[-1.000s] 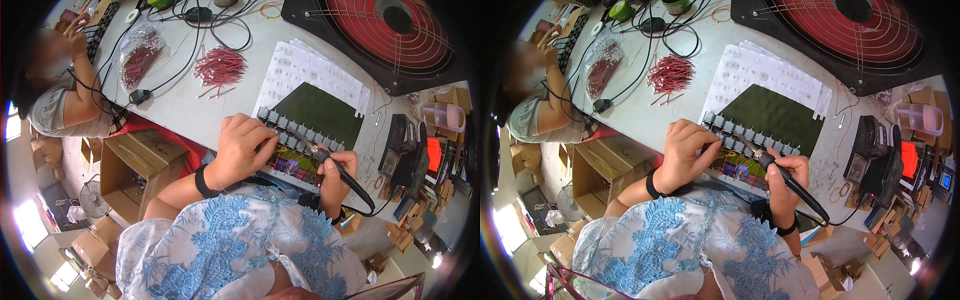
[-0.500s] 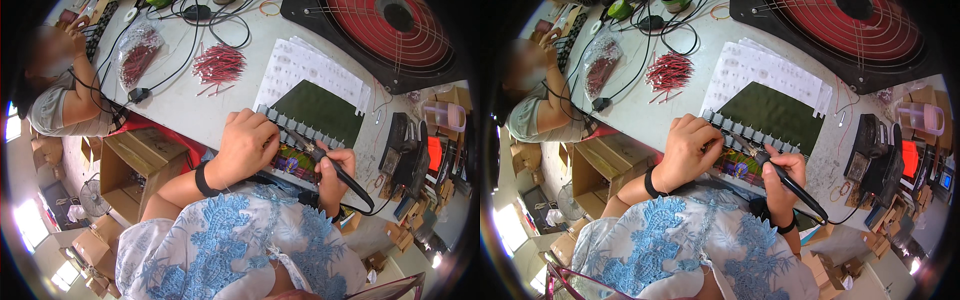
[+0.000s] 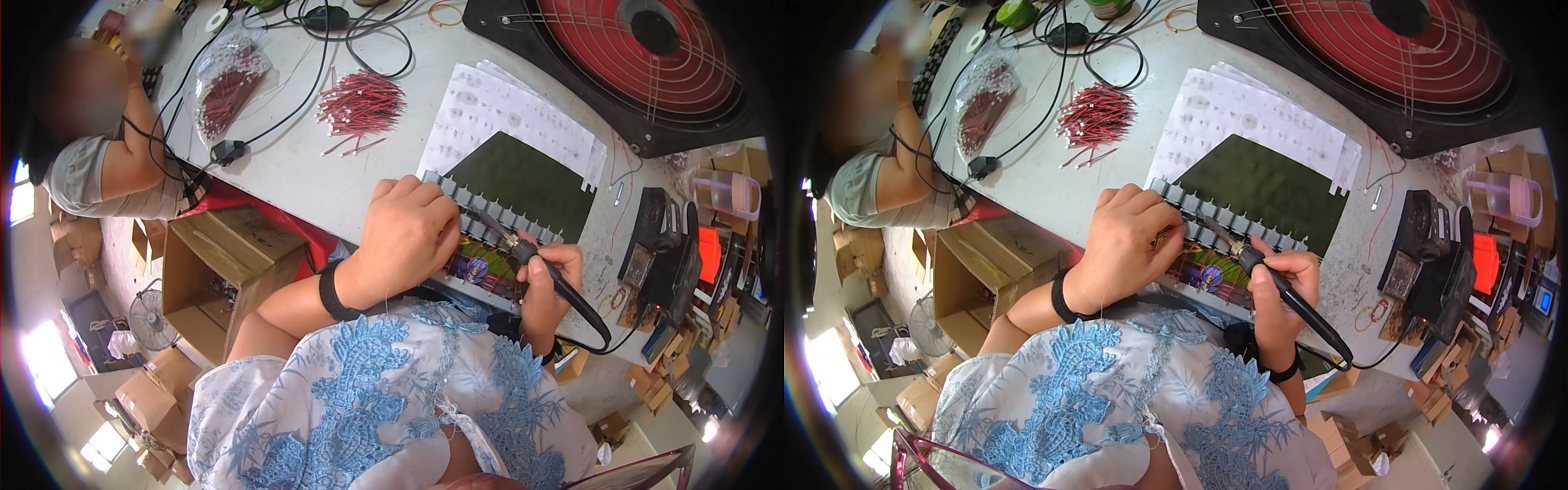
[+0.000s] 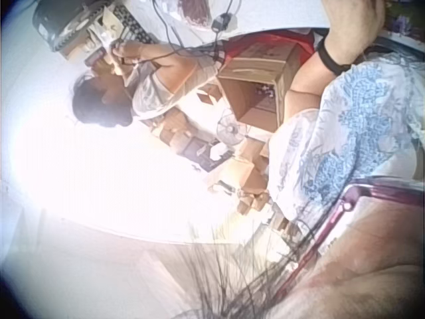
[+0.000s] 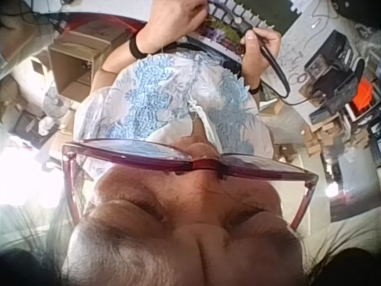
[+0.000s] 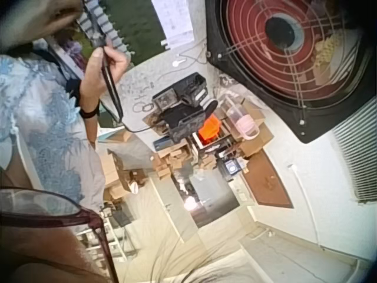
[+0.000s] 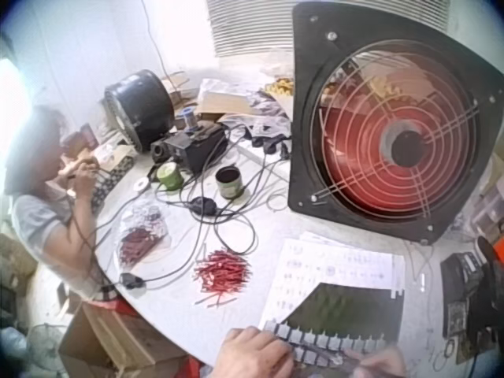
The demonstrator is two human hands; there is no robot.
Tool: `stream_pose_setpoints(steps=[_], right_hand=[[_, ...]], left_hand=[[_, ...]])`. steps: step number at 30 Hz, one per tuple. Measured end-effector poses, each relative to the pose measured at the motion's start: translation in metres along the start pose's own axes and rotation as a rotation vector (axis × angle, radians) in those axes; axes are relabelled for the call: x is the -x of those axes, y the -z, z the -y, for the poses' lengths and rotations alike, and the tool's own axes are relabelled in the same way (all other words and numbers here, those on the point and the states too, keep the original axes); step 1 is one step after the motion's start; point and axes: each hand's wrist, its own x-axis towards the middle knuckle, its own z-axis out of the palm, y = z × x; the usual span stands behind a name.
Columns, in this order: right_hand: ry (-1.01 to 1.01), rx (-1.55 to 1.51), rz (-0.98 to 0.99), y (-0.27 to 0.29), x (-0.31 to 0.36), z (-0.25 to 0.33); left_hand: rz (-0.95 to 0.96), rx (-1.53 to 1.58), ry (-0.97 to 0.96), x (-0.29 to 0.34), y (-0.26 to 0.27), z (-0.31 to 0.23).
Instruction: Soldering individual wire connections to a matrix of electronic switches or buttons on a circuit board.
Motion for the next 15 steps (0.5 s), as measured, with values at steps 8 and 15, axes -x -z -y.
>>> stream_pose_setpoints(steps=[8, 15], right_hand=[[-0.023, 0.013, -0.03, -0.0023, 0.0002, 0.0042], [-0.059, 0.023, -0.028, -0.0059, 0.0007, 0.0063]], left_hand=[[-0.024, -0.034, -0.014, -0.0003, -0.0029, 0.0001], [-0.016, -0.093, -0.004, 0.0035, 0.0006, -0.0025]])
